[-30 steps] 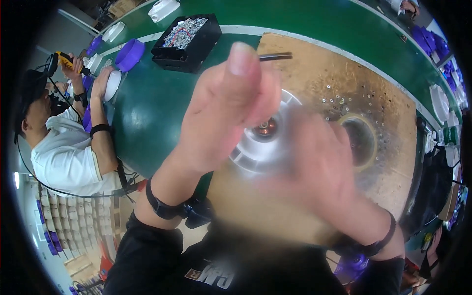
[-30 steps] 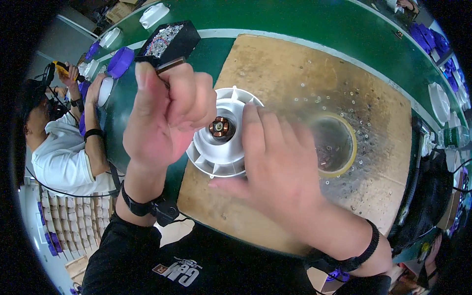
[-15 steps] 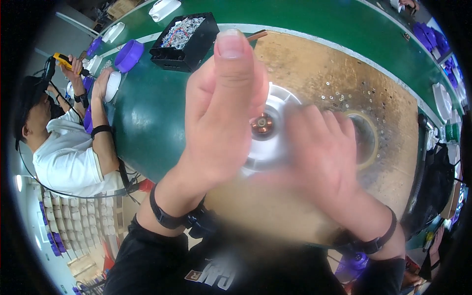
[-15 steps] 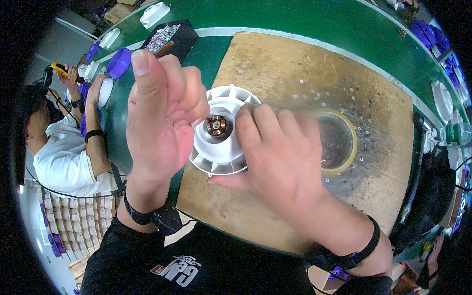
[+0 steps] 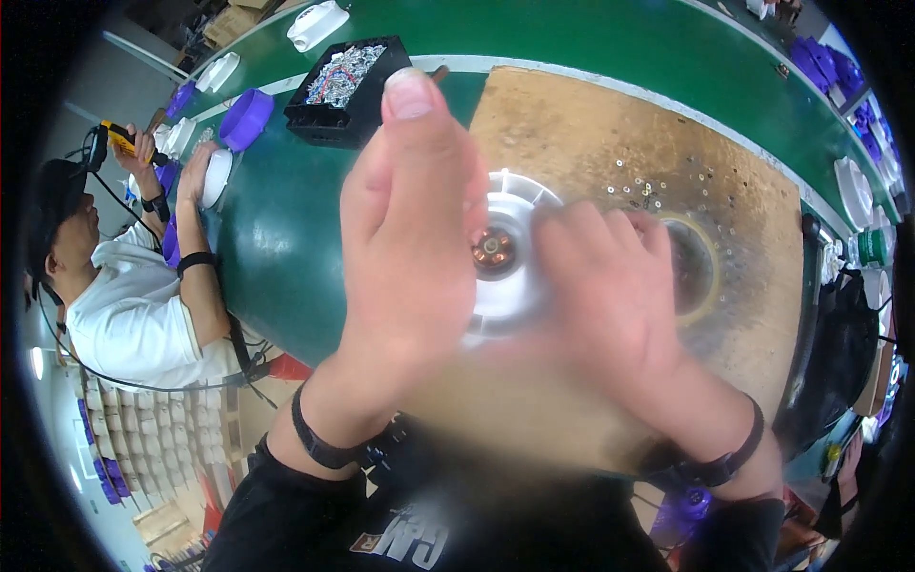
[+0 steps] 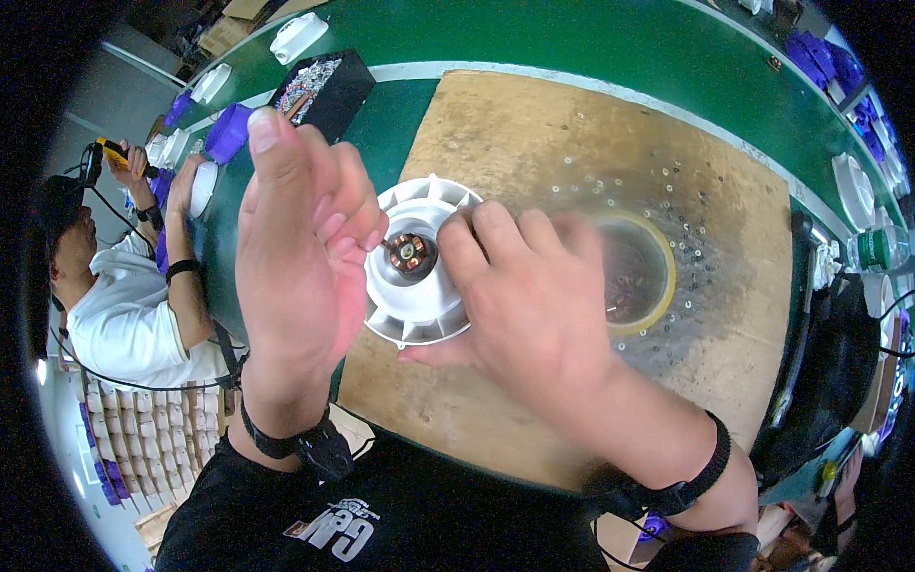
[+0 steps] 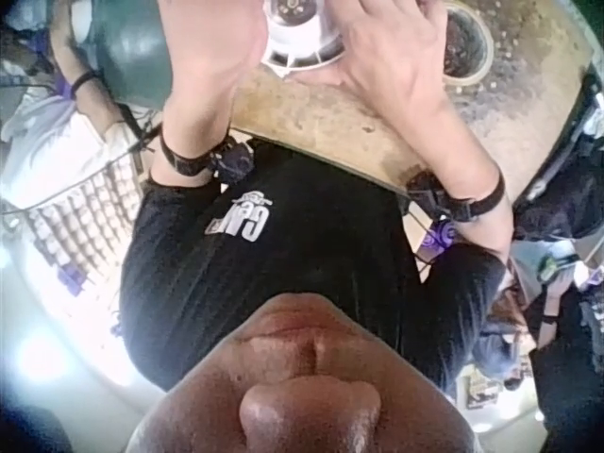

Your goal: Assembling plastic fan housings and internal components on a manufacturing production line.

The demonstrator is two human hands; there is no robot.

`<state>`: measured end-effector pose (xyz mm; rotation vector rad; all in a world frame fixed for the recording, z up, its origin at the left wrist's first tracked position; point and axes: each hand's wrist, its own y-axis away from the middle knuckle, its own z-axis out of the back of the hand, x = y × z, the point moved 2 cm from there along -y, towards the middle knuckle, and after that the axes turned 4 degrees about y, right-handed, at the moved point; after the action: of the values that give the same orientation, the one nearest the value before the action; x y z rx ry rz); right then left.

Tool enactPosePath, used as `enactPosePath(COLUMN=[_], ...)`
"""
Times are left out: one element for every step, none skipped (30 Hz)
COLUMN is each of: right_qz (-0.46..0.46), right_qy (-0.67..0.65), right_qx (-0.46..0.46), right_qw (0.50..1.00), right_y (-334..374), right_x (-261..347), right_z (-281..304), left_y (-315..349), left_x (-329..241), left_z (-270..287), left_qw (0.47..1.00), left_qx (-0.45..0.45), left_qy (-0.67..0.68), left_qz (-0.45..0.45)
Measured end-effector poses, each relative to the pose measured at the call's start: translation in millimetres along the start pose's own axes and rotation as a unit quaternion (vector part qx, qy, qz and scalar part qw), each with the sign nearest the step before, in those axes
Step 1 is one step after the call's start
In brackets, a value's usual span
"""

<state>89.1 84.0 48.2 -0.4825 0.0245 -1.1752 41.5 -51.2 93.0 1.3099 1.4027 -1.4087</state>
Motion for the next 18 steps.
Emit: enactPosePath(right_qz=[0.005,0.005,0.007,0.009,0.008,0.010,0.011,0.012,0.019,0.025,0.024,0.023,0.022,0.021,0.023,0.024,0.023,0.025], right_qy=[0.000,-0.001,-0.001,0.000,0.001,0.006,0.012,0.011,0.000,-0.010,-0.009,-0.008,-0.007,-0.007,-0.007,-0.007,-0.006,-0.012], right_qx=[0.003,0.002,0.001,0.001,0.000,0.013,0.026,0.025,0.021,0.017,0.017,0.012,0.007,0.006,0.008,0.009,0.010,0.005], right_qw=[1.000,1.000,1.000,1.000,1.000,1.000,1.000,1.000,1.000,0.999,1.000,1.000,1.000,1.000,1.000,1.000,1.000,1.000], right_y=[0,0,1,1,1,1,1,1,1,1,1,2,2,2,2,2,2,3], right_x=[0,0,-1,-1,-1,-1,-1,0,1,2,2,2,2,2,2,1,1,0], right_z=[0,1,0,0,1,1,1,1,1,1,0,-1,-1,-1,0,0,0,0], left_y=[1,3,6,9,10,8,6,4,2,-2,-5,-8,-10,-11,-13,-14,-15,-15], left_x=[1,2,4,6,9,12,15,14,12,8,7,7,8,8,8,8,9,10], left_z=[0,0,3,7,11,13,14,14,14,13,12,11,10,10,11,14,16,18], left_qw=[1.000,0.998,0.998,0.999,0.998,0.998,0.996,0.993,0.993,0.991,0.987,0.987,0.987,0.986,0.985,0.981,0.974,0.974], left_qx=[-0.022,-0.044,-0.044,-0.018,0.008,0.009,0.041,0.070,0.069,0.078,0.089,0.090,0.103,0.116,0.118,0.120,0.122,0.122], left_qy=[0.001,0.003,0.002,0.019,0.037,0.037,0.049,0.058,0.056,0.062,0.071,0.072,0.088,0.103,0.103,0.145,0.188,0.189], left_qz=[-0.019,-0.038,-0.038,-0.046,-0.055,-0.056,-0.064,-0.071,-0.071,-0.093,-0.114,-0.113,-0.090,-0.067,-0.067,-0.051,-0.033,-0.032])
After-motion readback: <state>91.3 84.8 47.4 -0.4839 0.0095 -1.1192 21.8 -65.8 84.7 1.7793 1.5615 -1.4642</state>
